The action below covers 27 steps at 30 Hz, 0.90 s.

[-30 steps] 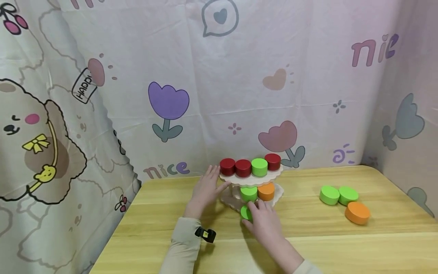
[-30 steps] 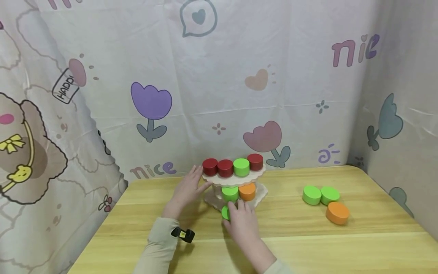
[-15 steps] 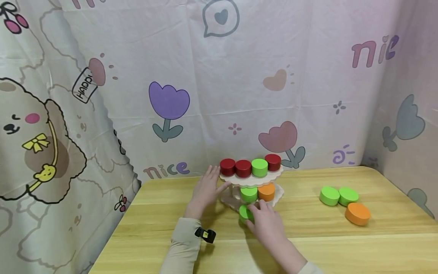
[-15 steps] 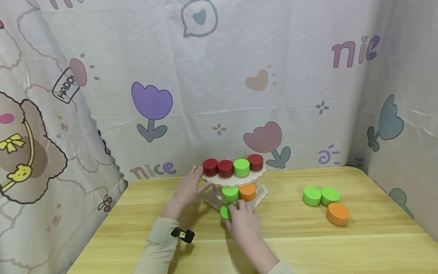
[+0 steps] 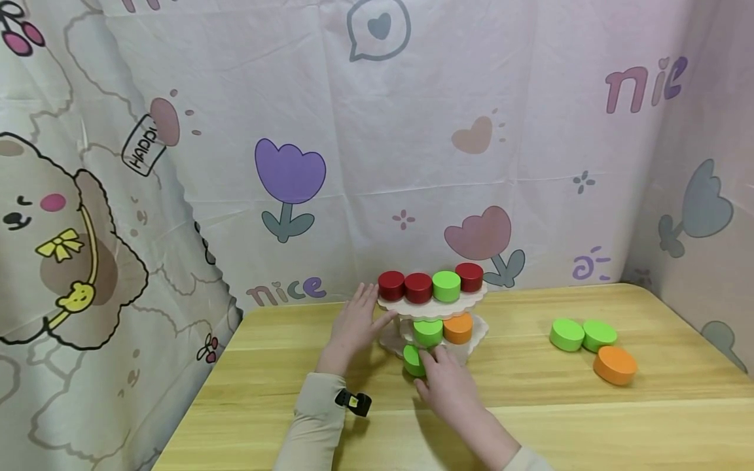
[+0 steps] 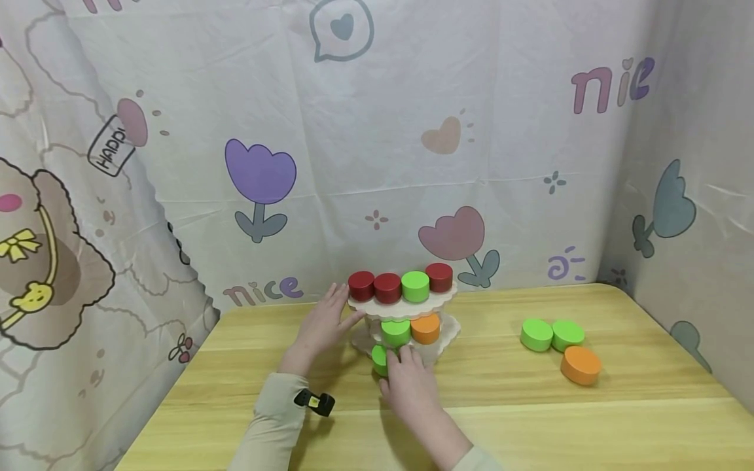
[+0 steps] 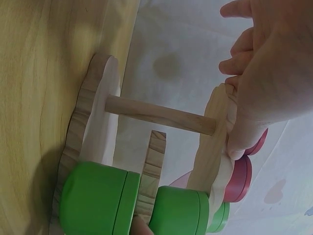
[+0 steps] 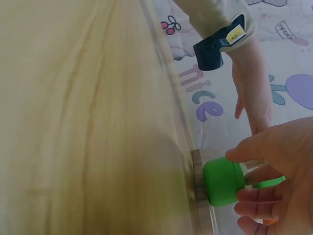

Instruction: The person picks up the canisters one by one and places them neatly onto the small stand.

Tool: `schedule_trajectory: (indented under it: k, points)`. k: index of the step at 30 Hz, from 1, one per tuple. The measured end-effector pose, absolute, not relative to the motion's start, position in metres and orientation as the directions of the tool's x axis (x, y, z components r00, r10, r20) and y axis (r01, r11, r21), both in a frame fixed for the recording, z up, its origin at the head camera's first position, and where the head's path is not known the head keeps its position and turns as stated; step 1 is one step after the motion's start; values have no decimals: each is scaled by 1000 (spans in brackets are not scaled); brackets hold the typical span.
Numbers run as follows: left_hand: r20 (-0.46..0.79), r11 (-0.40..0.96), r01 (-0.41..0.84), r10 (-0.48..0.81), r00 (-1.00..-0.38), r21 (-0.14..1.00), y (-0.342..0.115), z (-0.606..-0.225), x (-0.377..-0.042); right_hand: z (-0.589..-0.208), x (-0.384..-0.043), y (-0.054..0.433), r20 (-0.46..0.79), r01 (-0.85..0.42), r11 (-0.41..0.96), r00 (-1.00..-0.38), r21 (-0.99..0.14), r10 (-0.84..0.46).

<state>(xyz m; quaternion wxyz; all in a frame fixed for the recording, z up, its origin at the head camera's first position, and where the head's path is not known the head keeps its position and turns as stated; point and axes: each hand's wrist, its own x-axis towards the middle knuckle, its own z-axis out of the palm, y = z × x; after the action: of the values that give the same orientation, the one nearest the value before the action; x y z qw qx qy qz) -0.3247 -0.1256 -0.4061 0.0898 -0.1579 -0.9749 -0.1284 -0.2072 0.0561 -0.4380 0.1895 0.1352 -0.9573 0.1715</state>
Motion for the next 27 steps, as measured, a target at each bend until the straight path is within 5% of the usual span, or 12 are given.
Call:
schedule_trajectory:
  k: [27]
  points:
    - [211,916,322,274,-938,241,-125,-408,-325,-440,-205,49,347,-467,841,-863,-272,-366]
